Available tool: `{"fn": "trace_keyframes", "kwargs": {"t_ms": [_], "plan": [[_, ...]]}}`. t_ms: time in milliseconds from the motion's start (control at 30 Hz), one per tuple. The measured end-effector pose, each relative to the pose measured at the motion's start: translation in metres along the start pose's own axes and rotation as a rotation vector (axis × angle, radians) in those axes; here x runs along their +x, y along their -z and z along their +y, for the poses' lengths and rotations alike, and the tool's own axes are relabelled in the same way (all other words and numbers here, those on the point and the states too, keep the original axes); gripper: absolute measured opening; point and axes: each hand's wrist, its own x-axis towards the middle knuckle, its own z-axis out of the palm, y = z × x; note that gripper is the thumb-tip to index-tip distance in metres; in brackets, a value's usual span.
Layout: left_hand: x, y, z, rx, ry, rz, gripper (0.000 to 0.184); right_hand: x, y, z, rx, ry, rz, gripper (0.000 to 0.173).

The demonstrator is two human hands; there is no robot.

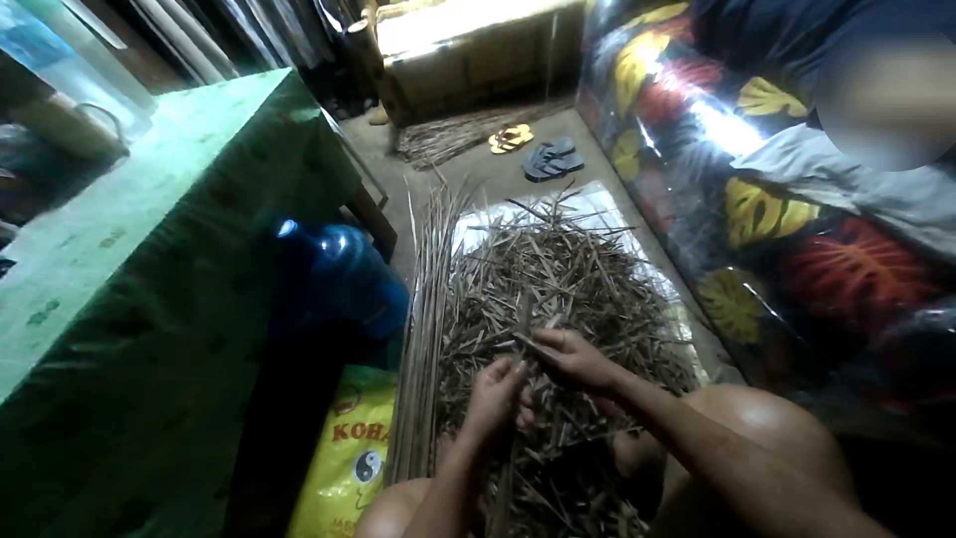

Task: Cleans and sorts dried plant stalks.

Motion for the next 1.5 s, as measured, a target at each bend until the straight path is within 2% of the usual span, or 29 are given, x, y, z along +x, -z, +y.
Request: {"fn": "trace_keyframes", "kwargs": {"t_ms": [67,233,367,467,567,700,767,833,933,1033,1133,1200,1233,1367,1433,1500], "plan": [[-0.001,0.001,0.001,-0.034,0.015,-0.013,0.023,0.001,0.005,0.003,-0.12,0.082,-0.018,0.02],[-0.001,0.003,-0.005,0.008,0.007,-0.007,0.028,0.005,0.021,0.005,-0.707,0.258,-0.034,0.034],[-0.005,0.001,-0.005,0.035,0.008,-0.023,0.03,0.009,0.032,0.004,-0.837,0.234,0.086,0.034],[-0.009,0.0,-0.01,0.058,0.028,-0.066,0.031,0.018,0.056,0.0,-0.753,0.143,0.326,0.038],[-0.008,0.002,-0.01,0.041,0.028,-0.083,0.032,0.017,0.066,-0.013,-0.608,0.083,0.398,0.038],[-0.005,0.004,-0.008,-0.007,0.028,-0.069,0.036,0.006,0.039,-0.011,-0.482,-0.01,0.121,0.035],[-0.003,0.003,-0.008,-0.045,0.049,-0.078,0.037,0.0,0.022,-0.004,-0.495,0.034,-0.005,0.035],[-0.003,0.003,-0.009,-0.084,0.073,-0.098,0.039,0.0,0.014,0.003,-0.535,0.133,-0.036,0.035],[-0.005,0.001,-0.011,-0.169,0.09,-0.153,0.041,0.004,0.019,0.007,-0.663,0.247,0.044,0.035],[-0.004,0.002,-0.012,-0.211,0.105,-0.226,0.042,0.012,0.036,0.005,-0.754,0.246,0.193,0.036],[-0.007,0.002,-0.013,-0.207,0.116,-0.243,0.042,0.019,0.053,-0.001,-0.661,0.163,0.386,0.036],[-0.008,0.002,-0.013,-0.22,0.119,-0.251,0.043,0.018,0.057,-0.007,-0.557,0.095,0.416,0.035],[-0.008,0.003,-0.013,-0.238,0.116,-0.253,0.044,0.016,0.055,-0.008,-0.519,0.092,0.388,0.034],[-0.003,0.007,-0.014,-0.372,0.091,-0.288,0.044,0.002,0.022,-0.003,-0.438,0.067,0.094,0.038],[0.001,0.009,-0.017,-0.435,0.092,-0.328,0.044,0.0,0.009,0.005,-0.465,0.159,0.051,0.035],[0.002,0.011,-0.019,-0.465,0.095,-0.36,0.045,0.002,0.008,0.008,-0.508,0.233,0.1,0.033]]}}
